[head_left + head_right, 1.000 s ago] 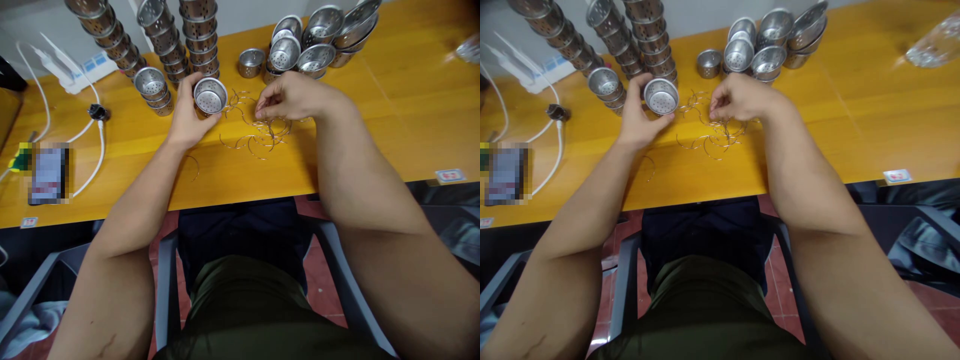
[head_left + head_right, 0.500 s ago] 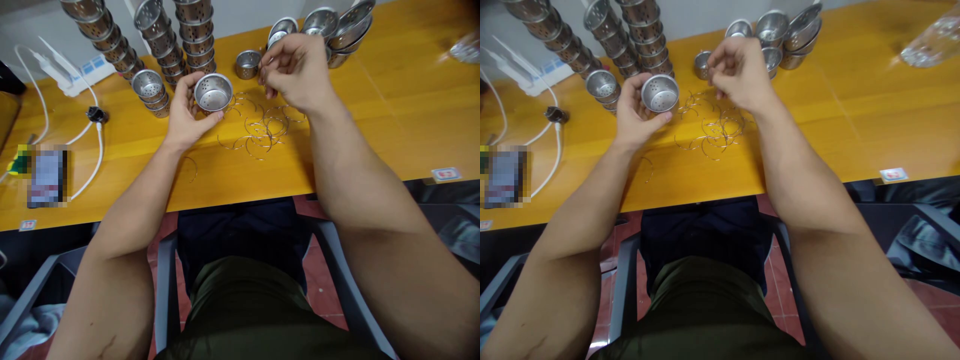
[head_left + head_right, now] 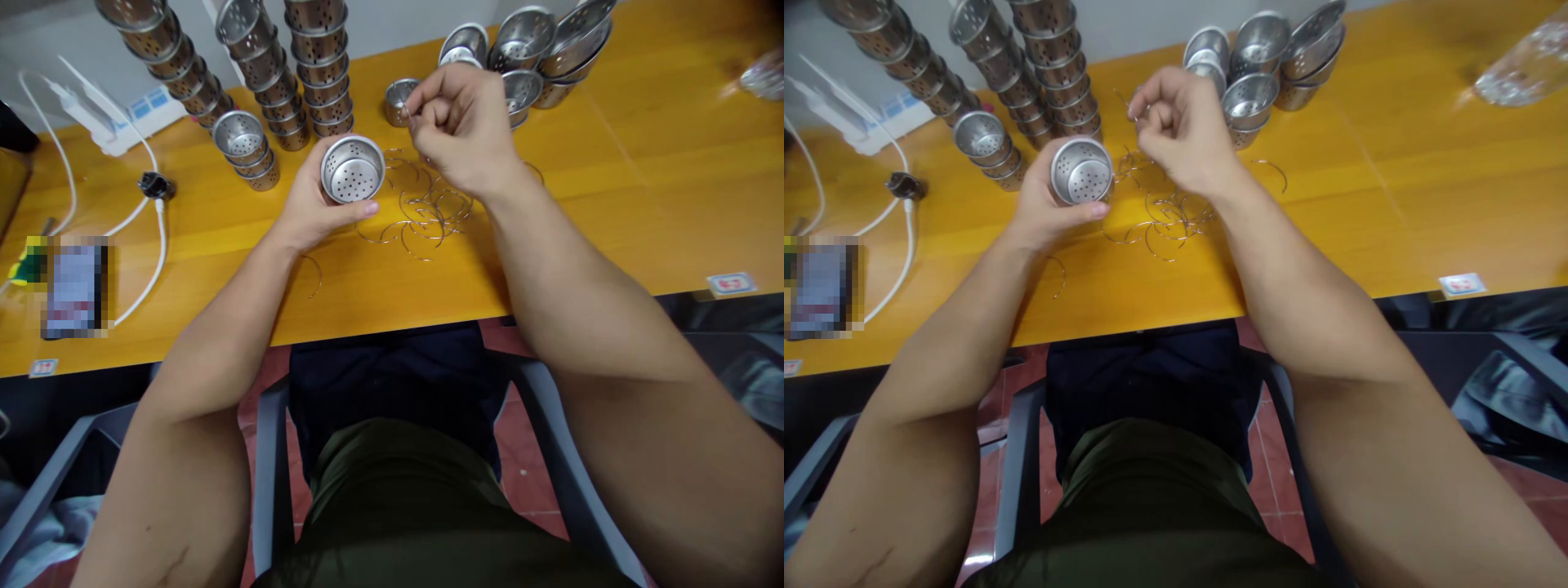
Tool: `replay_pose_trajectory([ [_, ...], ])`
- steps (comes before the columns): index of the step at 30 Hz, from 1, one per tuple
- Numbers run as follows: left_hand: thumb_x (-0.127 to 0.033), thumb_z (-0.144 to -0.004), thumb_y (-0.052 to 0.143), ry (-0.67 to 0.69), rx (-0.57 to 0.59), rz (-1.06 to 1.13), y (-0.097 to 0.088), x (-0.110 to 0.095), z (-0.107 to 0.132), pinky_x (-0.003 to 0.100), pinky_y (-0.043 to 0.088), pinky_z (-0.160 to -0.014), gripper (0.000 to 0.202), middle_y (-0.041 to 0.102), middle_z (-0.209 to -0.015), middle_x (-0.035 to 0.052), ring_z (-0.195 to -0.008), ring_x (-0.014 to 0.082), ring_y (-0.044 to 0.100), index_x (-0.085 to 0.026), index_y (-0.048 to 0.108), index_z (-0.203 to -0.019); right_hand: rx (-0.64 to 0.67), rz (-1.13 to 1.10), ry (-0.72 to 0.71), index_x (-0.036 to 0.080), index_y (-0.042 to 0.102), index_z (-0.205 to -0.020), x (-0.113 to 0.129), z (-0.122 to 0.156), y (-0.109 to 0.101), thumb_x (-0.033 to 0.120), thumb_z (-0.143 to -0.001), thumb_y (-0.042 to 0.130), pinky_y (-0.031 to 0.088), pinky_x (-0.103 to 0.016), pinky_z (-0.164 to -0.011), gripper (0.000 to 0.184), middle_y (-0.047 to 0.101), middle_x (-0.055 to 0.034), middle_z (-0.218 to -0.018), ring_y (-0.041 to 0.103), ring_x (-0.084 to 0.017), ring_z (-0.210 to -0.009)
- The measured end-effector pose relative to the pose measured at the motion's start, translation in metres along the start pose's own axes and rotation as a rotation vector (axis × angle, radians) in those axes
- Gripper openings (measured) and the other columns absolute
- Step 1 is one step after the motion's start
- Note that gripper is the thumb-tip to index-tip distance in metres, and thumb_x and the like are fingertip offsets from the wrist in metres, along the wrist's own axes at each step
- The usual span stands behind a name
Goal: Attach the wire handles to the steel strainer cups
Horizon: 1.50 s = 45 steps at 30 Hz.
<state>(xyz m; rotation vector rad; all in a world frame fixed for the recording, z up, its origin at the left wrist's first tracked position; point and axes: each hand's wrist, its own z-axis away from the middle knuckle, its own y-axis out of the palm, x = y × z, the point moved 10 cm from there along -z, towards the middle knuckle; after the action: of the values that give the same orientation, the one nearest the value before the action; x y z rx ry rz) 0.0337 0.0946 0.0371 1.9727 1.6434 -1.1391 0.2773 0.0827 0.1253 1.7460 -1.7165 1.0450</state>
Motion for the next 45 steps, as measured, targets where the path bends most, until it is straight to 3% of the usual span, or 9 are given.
replay_pose_trajectory([
  [6, -0.105, -0.058, 0.123, 0.024, -0.022, -0.001, 0.002, -0.007, 0.005, 0.052, 0.078, -0.107, 0.136, 0.081, -0.147, 0.0117, -0.129, 0.0407, 0.088, -0.036, 0.062, -0.158, -0.003, 0.013, -0.025, 0.037, 0.072, -0.104, 0.009, 0.000, 0.004, 0.077, -0.097, 0.106, 0.033, -0.041, -0.059, 0.052, 0.052, 0.0071, -0.065, 0.042, -0.020, -0.057],
  [11, -0.107, -0.059, 0.121, 0.107, -0.004, 0.077, 0.005, -0.020, 0.000, 0.066, 0.081, -0.110, 0.130, 0.083, -0.148, 0.0103, -0.128, 0.0446, 0.089, -0.043, 0.070, -0.160, 0.011, 0.009, -0.068, 0.034, 0.080, -0.106, 0.023, 0.003, 0.009, 0.073, -0.100, 0.104, 0.034, -0.041, -0.058, 0.046, 0.059, 0.0046, -0.072, 0.040, -0.018, -0.057],
  [18, -0.104, -0.073, 0.118, 0.084, 0.041, 0.073, 0.008, -0.030, -0.002, 0.071, 0.077, -0.128, 0.115, 0.085, -0.156, 0.0103, -0.142, 0.0462, 0.087, -0.041, 0.078, -0.161, 0.112, -0.027, -0.163, 0.029, 0.090, -0.104, 0.046, 0.014, 0.024, 0.030, -0.101, 0.100, 0.039, -0.037, -0.060, 0.010, 0.055, 0.0046, -0.073, 0.035, -0.016, -0.059],
  [23, -0.117, -0.069, 0.110, 0.060, 0.073, 0.018, 0.012, -0.022, 0.000, 0.069, 0.076, -0.125, 0.127, 0.085, -0.154, 0.0121, -0.140, 0.0448, 0.087, -0.038, 0.076, -0.162, 0.132, 0.100, -0.060, 0.024, 0.088, -0.098, 0.045, 0.019, 0.031, -0.013, -0.097, 0.082, 0.036, -0.033, -0.061, 0.037, 0.054, 0.0074, -0.072, 0.036, -0.014, -0.062],
  [27, -0.116, -0.069, 0.111, 0.044, 0.078, -0.007, 0.013, -0.015, 0.004, 0.065, 0.073, -0.128, 0.133, 0.081, -0.154, 0.0166, -0.143, 0.0461, 0.085, -0.031, 0.072, -0.163, 0.167, 0.158, -0.015, 0.023, 0.089, -0.096, 0.044, 0.019, 0.035, -0.022, -0.091, 0.079, 0.036, -0.032, -0.062, 0.046, 0.058, 0.0077, -0.073, 0.039, -0.013, -0.063],
  [33, -0.103, -0.078, 0.116, -0.031, 0.109, -0.036, 0.012, -0.010, 0.011, 0.065, 0.072, -0.132, 0.122, 0.078, -0.159, 0.0179, -0.147, 0.0473, 0.082, -0.031, 0.071, -0.165, 0.156, 0.260, 0.077, 0.027, 0.082, -0.095, 0.034, 0.021, 0.038, -0.006, -0.088, 0.092, 0.038, -0.036, -0.066, 0.036, 0.057, 0.0076, -0.071, 0.039, -0.016, -0.062],
  [37, -0.089, -0.081, 0.119, -0.051, 0.069, -0.102, 0.019, -0.012, 0.013, 0.064, 0.071, -0.131, 0.117, 0.075, -0.164, 0.0164, -0.152, 0.0473, 0.079, -0.035, 0.066, -0.170, 0.110, 0.239, 0.081, 0.031, 0.080, -0.102, 0.042, 0.027, 0.048, 0.005, -0.090, 0.090, 0.038, -0.037, -0.069, 0.030, 0.057, 0.0076, -0.073, 0.044, -0.019, -0.065],
  [41, -0.077, -0.073, 0.128, -0.031, -0.034, -0.184, 0.020, -0.025, 0.010, 0.065, 0.069, -0.133, 0.113, 0.080, -0.154, 0.0130, -0.144, 0.0474, 0.080, -0.035, 0.072, -0.162, 0.043, 0.229, 0.120, 0.036, 0.076, -0.089, 0.048, 0.031, 0.055, 0.025, -0.089, 0.095, 0.040, -0.042, -0.066, 0.023, 0.060, 0.0029, -0.071, 0.051, -0.027, -0.065],
  [45, -0.078, -0.080, 0.125, -0.069, -0.041, -0.195, 0.022, -0.031, 0.009, 0.064, 0.073, -0.125, 0.096, 0.084, -0.142, 0.0117, -0.132, 0.0455, 0.084, -0.035, 0.079, -0.152, 0.048, 0.198, 0.114, 0.037, 0.073, -0.083, 0.054, 0.032, 0.059, 0.039, -0.091, 0.095, 0.045, -0.046, -0.063, 0.024, 0.063, -0.0010, -0.072, 0.059, -0.031, -0.068],
])
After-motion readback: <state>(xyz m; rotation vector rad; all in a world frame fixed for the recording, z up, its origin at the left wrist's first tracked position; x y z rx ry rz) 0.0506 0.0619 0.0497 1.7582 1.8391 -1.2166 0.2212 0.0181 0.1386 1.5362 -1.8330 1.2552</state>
